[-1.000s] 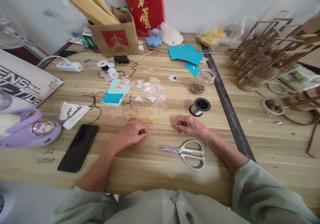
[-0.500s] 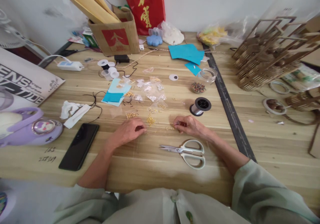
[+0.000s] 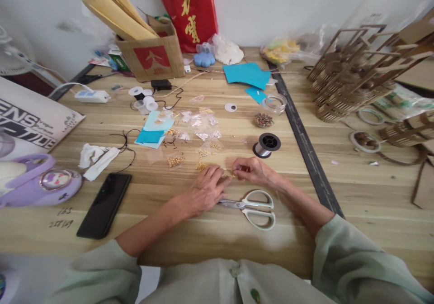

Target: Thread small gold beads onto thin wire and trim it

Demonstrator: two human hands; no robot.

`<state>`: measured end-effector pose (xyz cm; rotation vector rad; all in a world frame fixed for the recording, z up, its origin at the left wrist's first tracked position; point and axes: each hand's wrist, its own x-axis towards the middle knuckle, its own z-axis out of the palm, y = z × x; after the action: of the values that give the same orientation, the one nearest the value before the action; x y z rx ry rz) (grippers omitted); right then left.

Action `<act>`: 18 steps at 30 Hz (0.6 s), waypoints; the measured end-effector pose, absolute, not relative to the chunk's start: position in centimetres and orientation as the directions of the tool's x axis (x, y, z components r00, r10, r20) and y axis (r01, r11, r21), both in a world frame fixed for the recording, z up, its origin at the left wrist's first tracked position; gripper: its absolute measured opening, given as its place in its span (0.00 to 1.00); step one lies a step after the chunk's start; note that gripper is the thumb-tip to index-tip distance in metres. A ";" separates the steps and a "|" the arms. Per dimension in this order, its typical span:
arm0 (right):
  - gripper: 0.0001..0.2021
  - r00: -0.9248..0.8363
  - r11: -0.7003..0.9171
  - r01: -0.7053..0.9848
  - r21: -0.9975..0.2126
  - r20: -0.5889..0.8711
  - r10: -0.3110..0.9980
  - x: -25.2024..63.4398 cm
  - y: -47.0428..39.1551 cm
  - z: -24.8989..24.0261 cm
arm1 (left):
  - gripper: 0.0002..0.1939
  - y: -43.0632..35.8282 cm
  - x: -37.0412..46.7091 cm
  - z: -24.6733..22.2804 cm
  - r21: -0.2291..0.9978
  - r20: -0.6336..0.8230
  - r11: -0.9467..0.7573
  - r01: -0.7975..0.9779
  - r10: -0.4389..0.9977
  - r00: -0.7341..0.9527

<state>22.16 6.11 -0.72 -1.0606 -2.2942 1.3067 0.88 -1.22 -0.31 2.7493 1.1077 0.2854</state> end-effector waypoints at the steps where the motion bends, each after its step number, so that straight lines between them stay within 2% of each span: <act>1: 0.05 -0.688 0.318 0.453 -0.833 -0.099 0.719 22.1 6.1 -0.7 | 0.21 -1.2 1.0 -0.6 0.215 0.109 -0.709 0.672 0.701 0.705; 8: 0.05 -0.703 0.352 0.459 -0.816 -0.091 0.705 22.0 6.0 -1.3 | 0.21 -1.2 1.2 -0.9 0.158 0.099 -0.704 0.692 0.709 0.699; 18: 0.05 -0.710 0.385 0.470 -0.794 -0.081 0.699 22.2 6.3 -1.3 | 0.20 -1.2 1.0 -1.4 0.223 0.143 -0.702 0.676 0.710 0.690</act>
<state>22.17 6.29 -1.29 -1.0317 -2.3793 1.2319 1.01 -1.24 -1.37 2.7455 1.1334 0.3280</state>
